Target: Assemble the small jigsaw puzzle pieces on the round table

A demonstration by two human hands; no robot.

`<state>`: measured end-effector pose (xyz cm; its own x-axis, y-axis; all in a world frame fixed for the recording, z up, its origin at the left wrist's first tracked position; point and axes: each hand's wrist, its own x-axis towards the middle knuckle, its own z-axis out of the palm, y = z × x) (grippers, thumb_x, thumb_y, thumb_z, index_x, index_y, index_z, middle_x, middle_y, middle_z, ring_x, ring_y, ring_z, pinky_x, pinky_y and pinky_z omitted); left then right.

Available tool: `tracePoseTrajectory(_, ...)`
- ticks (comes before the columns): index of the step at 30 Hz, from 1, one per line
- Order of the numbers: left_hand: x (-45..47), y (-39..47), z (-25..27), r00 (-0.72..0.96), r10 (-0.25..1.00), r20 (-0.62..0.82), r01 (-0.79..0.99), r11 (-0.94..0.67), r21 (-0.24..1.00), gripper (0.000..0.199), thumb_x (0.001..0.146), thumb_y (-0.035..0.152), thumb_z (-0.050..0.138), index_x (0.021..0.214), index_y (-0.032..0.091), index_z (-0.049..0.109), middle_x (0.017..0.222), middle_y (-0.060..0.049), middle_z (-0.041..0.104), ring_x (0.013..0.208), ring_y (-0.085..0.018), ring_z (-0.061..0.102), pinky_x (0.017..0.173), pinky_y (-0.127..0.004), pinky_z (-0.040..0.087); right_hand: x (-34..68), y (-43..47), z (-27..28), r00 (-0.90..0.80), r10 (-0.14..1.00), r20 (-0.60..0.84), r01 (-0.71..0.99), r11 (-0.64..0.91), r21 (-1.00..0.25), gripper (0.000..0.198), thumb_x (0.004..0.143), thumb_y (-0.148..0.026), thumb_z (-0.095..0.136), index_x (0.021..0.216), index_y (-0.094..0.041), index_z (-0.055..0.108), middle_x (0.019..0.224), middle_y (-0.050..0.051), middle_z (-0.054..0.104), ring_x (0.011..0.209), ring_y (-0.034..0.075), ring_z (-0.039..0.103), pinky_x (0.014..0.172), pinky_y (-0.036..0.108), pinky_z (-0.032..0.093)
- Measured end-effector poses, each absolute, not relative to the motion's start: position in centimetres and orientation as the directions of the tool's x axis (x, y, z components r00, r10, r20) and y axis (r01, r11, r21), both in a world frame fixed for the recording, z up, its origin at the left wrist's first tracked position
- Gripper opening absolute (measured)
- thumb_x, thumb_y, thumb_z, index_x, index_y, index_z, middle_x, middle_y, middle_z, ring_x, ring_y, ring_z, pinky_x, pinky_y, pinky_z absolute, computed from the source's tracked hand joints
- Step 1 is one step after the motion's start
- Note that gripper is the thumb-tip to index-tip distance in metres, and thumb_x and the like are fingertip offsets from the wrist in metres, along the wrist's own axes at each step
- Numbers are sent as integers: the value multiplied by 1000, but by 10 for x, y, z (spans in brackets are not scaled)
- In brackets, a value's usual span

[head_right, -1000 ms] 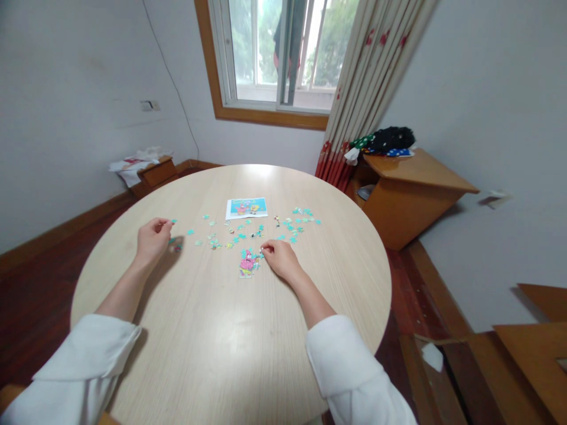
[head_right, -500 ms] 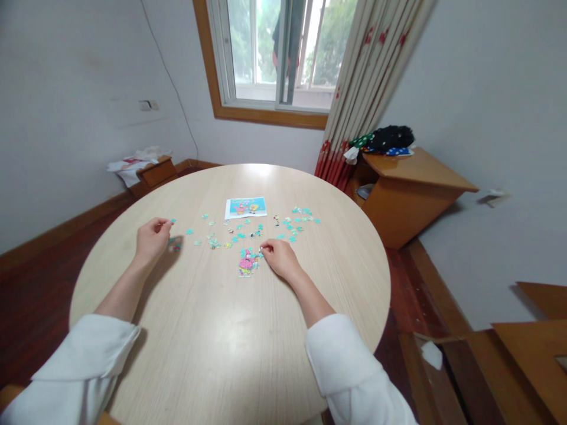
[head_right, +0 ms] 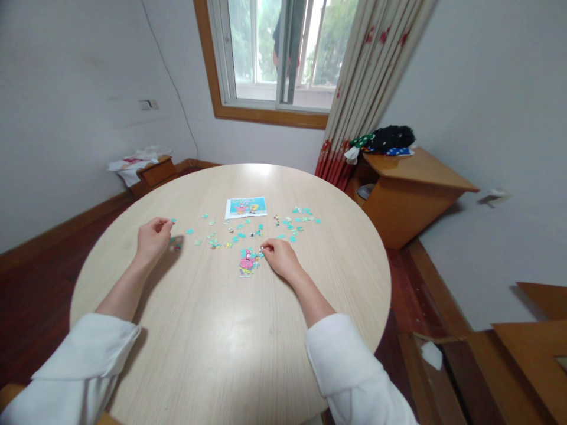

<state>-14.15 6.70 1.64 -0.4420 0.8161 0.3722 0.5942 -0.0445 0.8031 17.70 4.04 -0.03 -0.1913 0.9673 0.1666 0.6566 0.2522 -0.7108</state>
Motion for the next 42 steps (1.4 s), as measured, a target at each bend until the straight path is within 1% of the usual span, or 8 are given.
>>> tracePoseTrajectory(13,-141,67,16,-439,821,366,604,-33,796,15,70,32,49,66,19,55,48,4,42,48,-12,40,49,-25,29,180,43,-3,-178,965,191,675,261,-690,16,76,-16,55,80,-17,71,75,5,70,67,13,59,65,24,42)
tracePoseTrajectory(19,-142,67,16,-430,823,372,602,-45,797,15,70,32,49,67,19,55,48,4,43,47,-12,40,49,-25,30,180,43,-3,-185,967,176,670,255,-697,16,76,-16,56,81,-17,71,76,5,70,68,14,60,67,24,43)
tracePoseTrajectory(28,-139,68,13,-412,821,394,635,-51,771,15,70,32,48,67,19,56,51,3,47,51,-13,43,50,-24,31,178,42,-2,-179,970,165,701,243,-670,16,77,-18,56,82,-19,71,79,4,70,70,14,60,67,24,43)
tracePoseTrajectory(34,-140,69,11,-412,824,388,629,-51,776,17,69,33,49,67,19,56,50,3,45,49,-12,41,50,-25,30,176,41,0,-171,973,152,709,229,-667,16,78,-18,56,82,-19,71,80,4,71,72,15,61,67,24,43)
tracePoseTrajectory(42,-140,68,12,-405,823,398,631,-64,773,15,70,33,50,65,19,55,50,3,45,51,-13,42,51,-25,31,177,41,1,-175,972,154,709,233,-666,16,78,-19,55,83,-19,71,80,4,71,71,14,60,67,24,43)
